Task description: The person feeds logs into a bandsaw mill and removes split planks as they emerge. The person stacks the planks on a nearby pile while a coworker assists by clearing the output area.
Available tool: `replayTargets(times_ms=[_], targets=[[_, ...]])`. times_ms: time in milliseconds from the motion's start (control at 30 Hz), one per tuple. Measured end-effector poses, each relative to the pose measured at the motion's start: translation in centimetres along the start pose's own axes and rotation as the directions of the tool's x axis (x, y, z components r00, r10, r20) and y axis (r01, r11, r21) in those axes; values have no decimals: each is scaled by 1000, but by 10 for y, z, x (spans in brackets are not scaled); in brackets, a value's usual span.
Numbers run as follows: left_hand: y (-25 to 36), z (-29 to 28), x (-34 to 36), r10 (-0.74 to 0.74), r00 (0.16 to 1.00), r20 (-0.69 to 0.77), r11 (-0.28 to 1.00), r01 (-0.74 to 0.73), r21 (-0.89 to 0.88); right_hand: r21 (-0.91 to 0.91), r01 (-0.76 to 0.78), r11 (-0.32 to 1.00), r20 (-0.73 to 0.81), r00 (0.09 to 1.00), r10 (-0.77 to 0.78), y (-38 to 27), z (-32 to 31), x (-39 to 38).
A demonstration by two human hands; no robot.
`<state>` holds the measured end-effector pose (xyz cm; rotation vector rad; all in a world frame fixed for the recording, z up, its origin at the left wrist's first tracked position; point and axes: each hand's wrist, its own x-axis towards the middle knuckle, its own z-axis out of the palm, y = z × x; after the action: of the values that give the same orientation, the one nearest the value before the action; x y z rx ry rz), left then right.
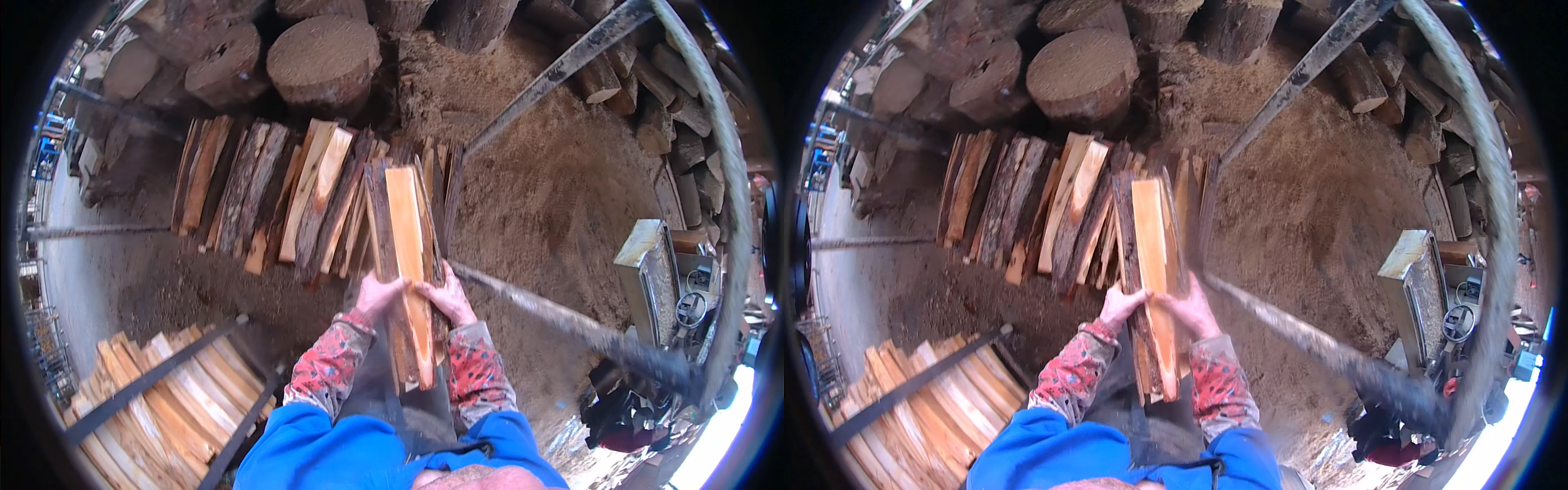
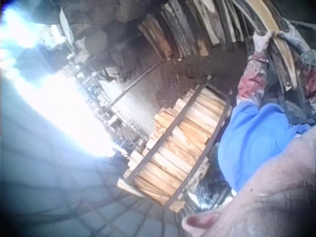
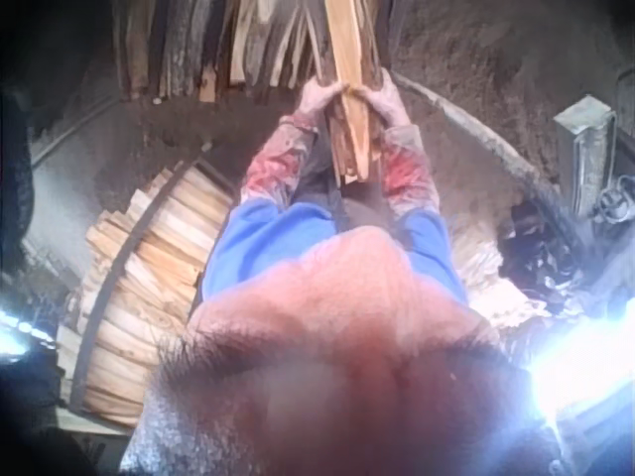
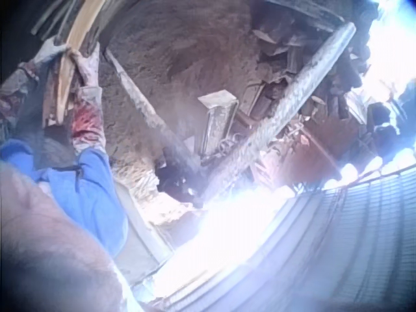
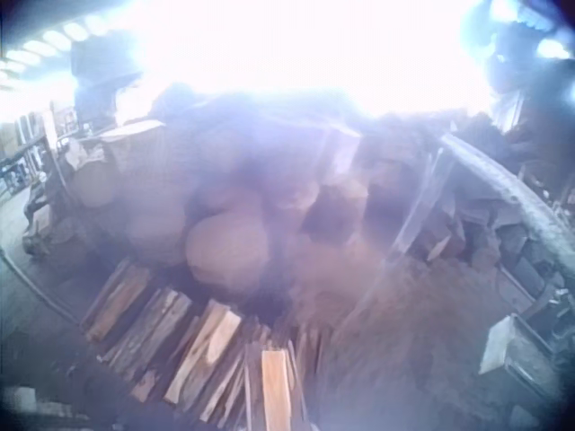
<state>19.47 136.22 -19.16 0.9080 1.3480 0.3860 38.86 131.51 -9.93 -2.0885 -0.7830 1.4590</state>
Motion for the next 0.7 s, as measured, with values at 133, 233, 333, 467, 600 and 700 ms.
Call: replayTargets(times_ms=[133,233,333,467,600,700], targets=[[19,10,55,-13,991,133,998,21,-56,44,-44,998,-79,996,47,34,6,66],[44,16,101,-2,977,215,999,10,-37,64,2,998,-170,985,9,35,1,107],[36,31,148,32,966,255,999,-20,-50,-8,10,1000,-289,957,-12,42,-3,140],[61,52,203,38,948,315,997,-57,52,110,-16,994,-341,938,53,73,-6,198],[13,102,281,8,975,220,657,-171,734,155,-61,986,-440,889,125,148,2,291],[-20,84,303,16,998,59,776,-49,629,-191,-213,958,-489,867,95,139,22,309]])
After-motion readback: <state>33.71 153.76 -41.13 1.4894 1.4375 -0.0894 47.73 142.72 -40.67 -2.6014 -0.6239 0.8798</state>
